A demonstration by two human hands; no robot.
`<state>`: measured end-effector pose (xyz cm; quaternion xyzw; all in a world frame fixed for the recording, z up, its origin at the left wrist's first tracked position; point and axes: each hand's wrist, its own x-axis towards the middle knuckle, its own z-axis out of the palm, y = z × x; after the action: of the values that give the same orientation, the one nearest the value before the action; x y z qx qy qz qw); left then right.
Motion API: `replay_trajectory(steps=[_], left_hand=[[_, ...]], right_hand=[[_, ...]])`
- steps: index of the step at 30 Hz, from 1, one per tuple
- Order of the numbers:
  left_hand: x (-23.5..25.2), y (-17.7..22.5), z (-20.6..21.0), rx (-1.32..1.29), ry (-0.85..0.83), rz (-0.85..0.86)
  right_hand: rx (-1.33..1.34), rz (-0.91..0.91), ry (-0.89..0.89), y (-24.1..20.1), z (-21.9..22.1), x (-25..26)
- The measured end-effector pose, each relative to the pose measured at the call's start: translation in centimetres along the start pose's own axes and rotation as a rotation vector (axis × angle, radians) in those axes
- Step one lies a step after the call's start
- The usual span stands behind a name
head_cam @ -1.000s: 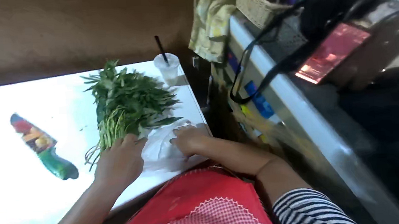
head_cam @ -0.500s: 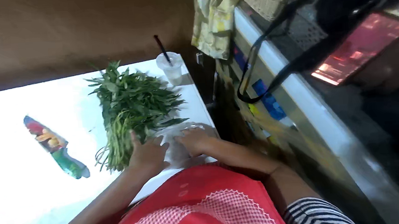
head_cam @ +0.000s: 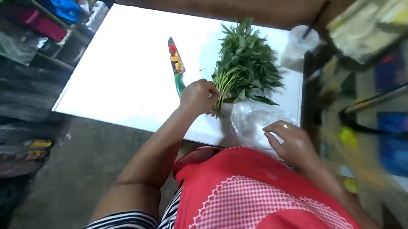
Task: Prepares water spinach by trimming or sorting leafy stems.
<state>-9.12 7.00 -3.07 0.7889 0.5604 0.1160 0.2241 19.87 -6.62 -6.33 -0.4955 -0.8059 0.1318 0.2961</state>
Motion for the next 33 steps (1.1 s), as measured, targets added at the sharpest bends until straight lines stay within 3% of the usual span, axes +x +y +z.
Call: replay_trajectory(steps=[9,14,20,33], left_hand=[[4.0,-1.3,3.0,-0.022,-0.048,-0.177],[3.7,-3.6,-1.5,-0.29,0.054,-0.139],[0.8,-1.3,-7.6,-0.389,0.245,-0.044],[0.0,1.8,-7.1,-0.64,0.262,0.139]], right_hand=[[0.1,0.054,0.07,-0.5,-0.4,-0.3],[0.119,0.067,0.103,-0.5,-0.1,-0.5],[0.151,0.076,0.181,-0.4,-0.9,-0.1],[0.173,0.099,0.285,-0.2,-2.1,-0.4]])
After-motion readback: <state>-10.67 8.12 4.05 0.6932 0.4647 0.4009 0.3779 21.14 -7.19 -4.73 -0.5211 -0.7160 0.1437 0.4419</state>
